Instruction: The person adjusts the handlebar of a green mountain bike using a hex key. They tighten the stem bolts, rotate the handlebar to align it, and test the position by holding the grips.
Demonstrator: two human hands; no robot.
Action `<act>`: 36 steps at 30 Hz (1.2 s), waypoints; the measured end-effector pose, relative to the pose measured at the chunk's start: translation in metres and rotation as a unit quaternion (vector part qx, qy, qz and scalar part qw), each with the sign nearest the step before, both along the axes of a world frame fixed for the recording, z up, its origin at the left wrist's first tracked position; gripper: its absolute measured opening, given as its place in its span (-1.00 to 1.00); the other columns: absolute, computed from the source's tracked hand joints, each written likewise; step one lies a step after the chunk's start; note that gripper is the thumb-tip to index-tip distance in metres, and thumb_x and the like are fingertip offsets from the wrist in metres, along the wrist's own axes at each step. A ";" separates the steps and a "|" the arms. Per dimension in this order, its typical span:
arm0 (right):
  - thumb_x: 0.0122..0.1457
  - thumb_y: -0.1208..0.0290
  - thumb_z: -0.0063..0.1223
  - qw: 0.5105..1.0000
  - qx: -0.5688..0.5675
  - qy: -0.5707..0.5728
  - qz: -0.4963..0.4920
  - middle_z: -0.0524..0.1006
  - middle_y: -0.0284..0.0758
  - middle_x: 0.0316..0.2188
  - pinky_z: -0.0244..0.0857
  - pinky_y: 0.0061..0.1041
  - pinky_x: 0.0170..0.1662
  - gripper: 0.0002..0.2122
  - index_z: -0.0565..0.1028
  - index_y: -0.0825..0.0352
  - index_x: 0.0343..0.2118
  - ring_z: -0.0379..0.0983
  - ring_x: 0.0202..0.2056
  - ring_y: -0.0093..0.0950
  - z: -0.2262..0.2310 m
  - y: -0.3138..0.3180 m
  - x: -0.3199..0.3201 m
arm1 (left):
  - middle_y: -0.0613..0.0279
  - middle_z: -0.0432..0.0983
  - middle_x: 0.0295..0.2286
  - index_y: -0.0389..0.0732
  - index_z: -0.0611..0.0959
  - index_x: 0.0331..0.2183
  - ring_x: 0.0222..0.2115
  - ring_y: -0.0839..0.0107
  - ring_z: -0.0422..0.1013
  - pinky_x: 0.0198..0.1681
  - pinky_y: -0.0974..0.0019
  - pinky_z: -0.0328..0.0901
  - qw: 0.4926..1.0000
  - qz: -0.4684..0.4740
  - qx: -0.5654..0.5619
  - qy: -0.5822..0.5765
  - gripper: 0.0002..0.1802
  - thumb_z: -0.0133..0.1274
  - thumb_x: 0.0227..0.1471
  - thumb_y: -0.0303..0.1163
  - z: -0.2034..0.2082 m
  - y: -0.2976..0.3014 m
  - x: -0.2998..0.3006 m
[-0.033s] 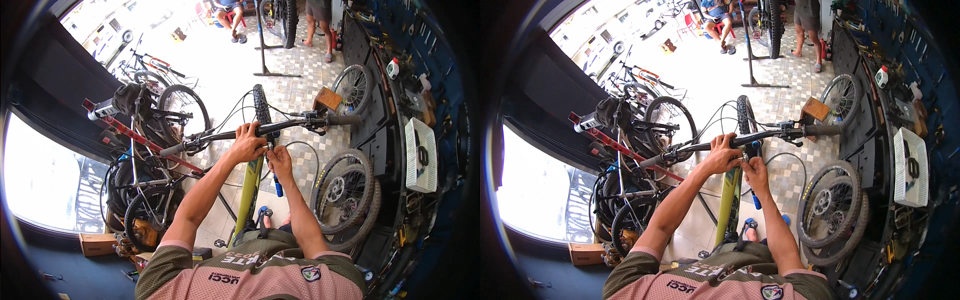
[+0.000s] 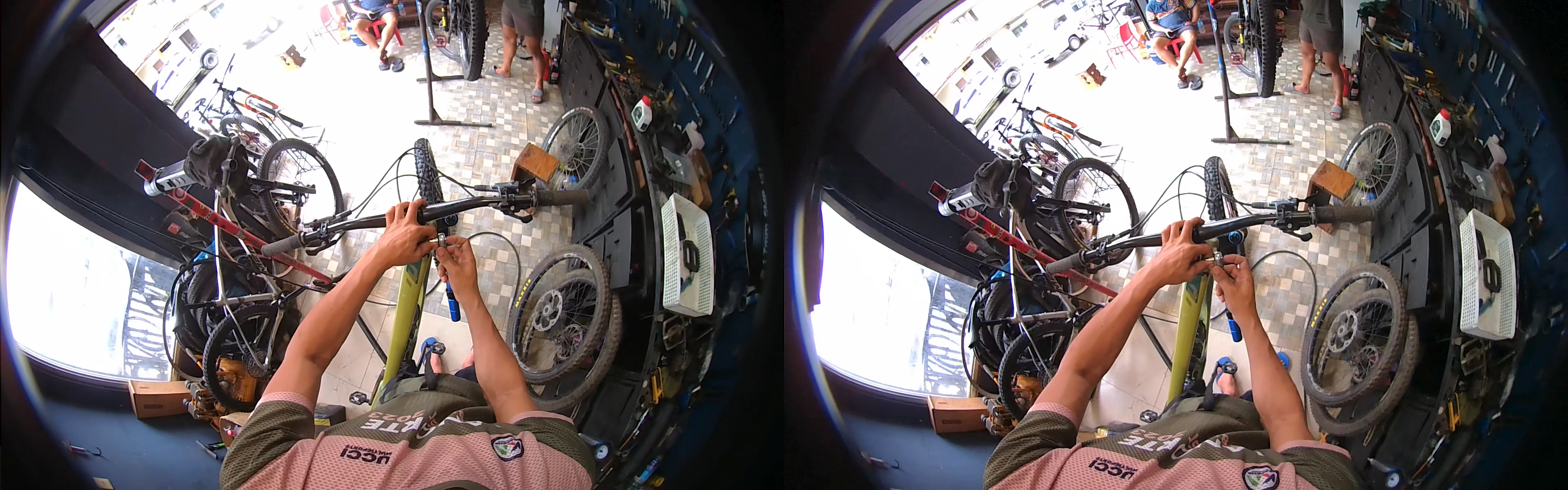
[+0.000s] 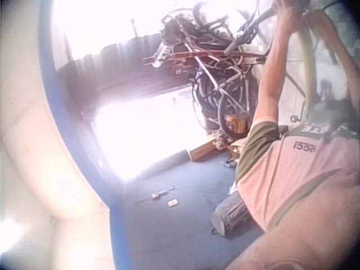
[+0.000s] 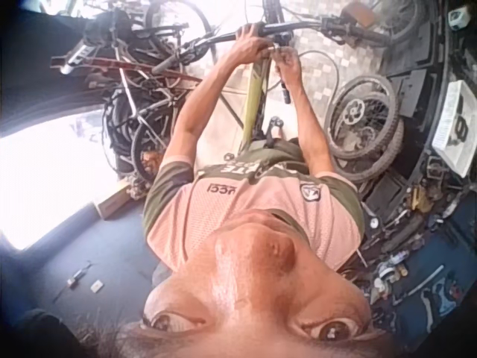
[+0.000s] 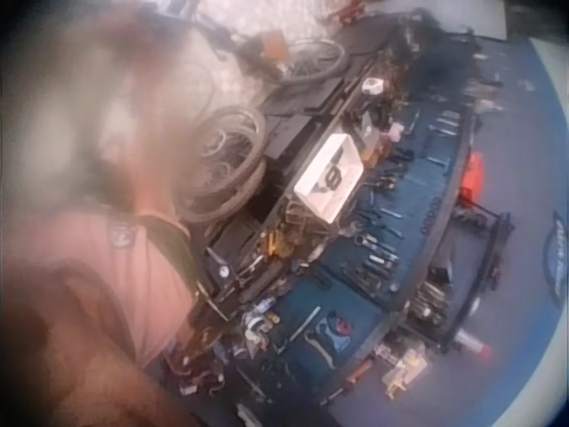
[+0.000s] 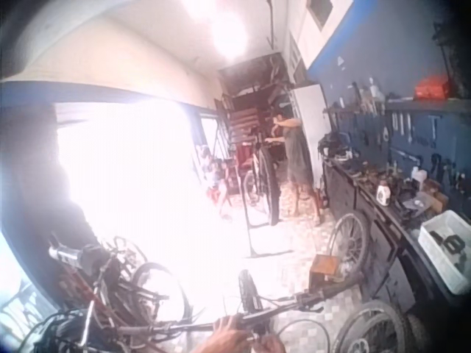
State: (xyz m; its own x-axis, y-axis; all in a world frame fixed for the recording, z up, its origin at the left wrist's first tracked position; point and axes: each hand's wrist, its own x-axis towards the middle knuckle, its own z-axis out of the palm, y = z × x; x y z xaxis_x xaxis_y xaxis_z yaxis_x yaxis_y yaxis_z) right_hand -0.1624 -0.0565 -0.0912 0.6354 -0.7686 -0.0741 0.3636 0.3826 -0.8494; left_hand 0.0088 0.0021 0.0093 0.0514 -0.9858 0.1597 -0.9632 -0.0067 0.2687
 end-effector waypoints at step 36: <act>0.51 0.14 0.04 0.980 -0.187 0.008 -0.062 0.49 -0.50 -0.40 0.21 -0.64 -0.36 -0.68 0.48 0.32 0.06 0.30 -0.41 -0.72 -0.041 -0.019 0.035 | -0.20 0.24 0.27 0.07 0.79 -0.27 0.23 -0.25 0.14 0.28 -0.25 0.01 0.999 0.004 -0.044 0.001 -0.75 0.35 0.01 -0.08 -0.005 -0.005 0.014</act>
State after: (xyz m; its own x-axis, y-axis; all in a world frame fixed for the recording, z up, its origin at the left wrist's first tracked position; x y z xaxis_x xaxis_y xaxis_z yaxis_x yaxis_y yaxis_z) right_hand -0.1273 -0.0754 -0.1326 0.5371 -0.8150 0.2174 0.3726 -0.0020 -0.9280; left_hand 0.0227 -0.0024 0.0041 0.0591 -0.9676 0.2454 -0.9624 0.0101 0.2714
